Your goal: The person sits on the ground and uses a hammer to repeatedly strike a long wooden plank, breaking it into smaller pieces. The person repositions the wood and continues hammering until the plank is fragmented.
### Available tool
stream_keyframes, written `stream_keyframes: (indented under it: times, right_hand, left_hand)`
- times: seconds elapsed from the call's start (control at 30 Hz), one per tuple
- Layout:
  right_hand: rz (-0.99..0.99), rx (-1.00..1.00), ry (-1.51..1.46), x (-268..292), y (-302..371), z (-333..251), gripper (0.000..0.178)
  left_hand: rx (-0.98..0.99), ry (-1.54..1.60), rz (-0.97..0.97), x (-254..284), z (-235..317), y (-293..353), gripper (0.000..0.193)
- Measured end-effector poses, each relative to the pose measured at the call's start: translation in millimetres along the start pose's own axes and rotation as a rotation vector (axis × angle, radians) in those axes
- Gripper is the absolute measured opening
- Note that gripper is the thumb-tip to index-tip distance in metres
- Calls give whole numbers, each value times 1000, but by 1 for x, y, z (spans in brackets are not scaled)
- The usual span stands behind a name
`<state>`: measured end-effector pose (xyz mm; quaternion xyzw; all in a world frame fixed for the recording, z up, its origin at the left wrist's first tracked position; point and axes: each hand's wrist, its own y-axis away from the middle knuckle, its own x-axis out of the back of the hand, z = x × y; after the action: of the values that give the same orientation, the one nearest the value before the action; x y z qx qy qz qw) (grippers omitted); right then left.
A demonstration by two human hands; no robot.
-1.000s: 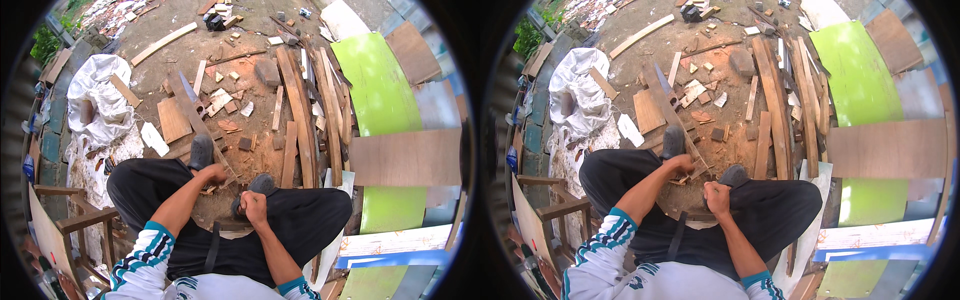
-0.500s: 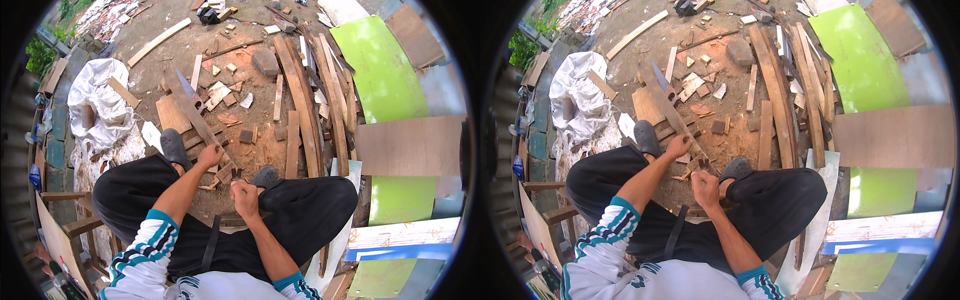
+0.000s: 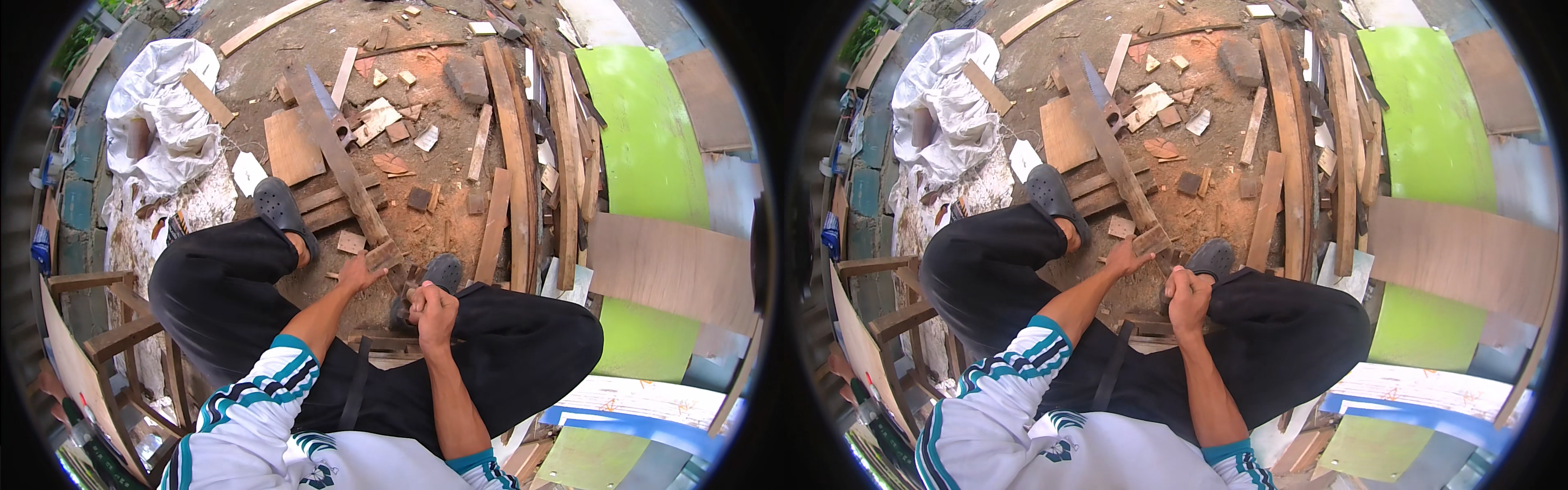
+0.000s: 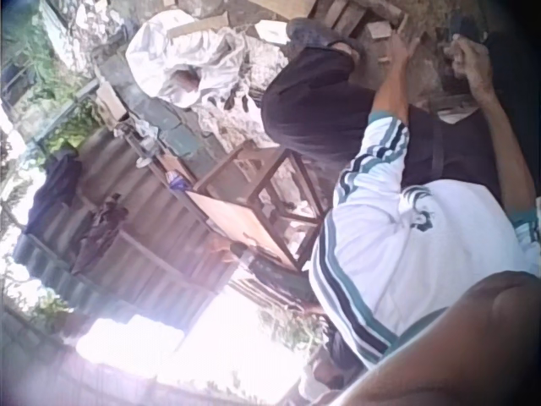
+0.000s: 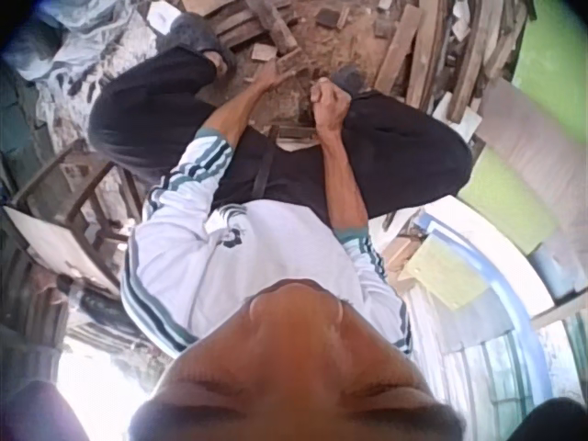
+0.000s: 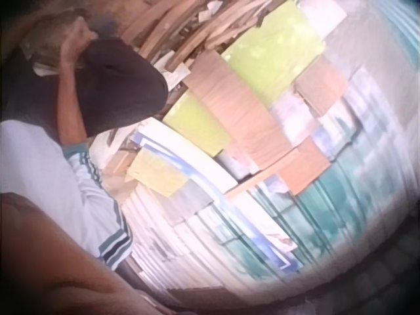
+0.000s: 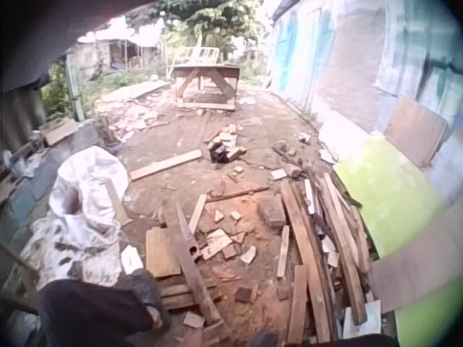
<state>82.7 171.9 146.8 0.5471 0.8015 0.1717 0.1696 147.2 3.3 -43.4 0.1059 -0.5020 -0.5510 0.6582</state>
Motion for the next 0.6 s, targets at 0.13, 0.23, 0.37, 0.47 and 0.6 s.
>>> stream_keyframes:
  times: [0.13,0.23,0.37,0.47,0.6]
  right_hand:
    - [47,74,-46,-10,10,-12,42]
    - [52,138,-59,-12,13,-13,43]
    - [53,164,-112,3,7,-6,43]
    - [140,135,-155,3,1,-2,44]
    - [164,73,-94,-3,4,-5,44]
  left_hand:
    - [26,-29,4,2,-3,-2,91]
    - [-53,-92,16,-2,-6,6,88]
    - [-98,-230,-197,7,-1,24,85]
    - [-125,-338,-407,7,-35,20,89]
    - [89,-406,-534,8,-41,13,92]
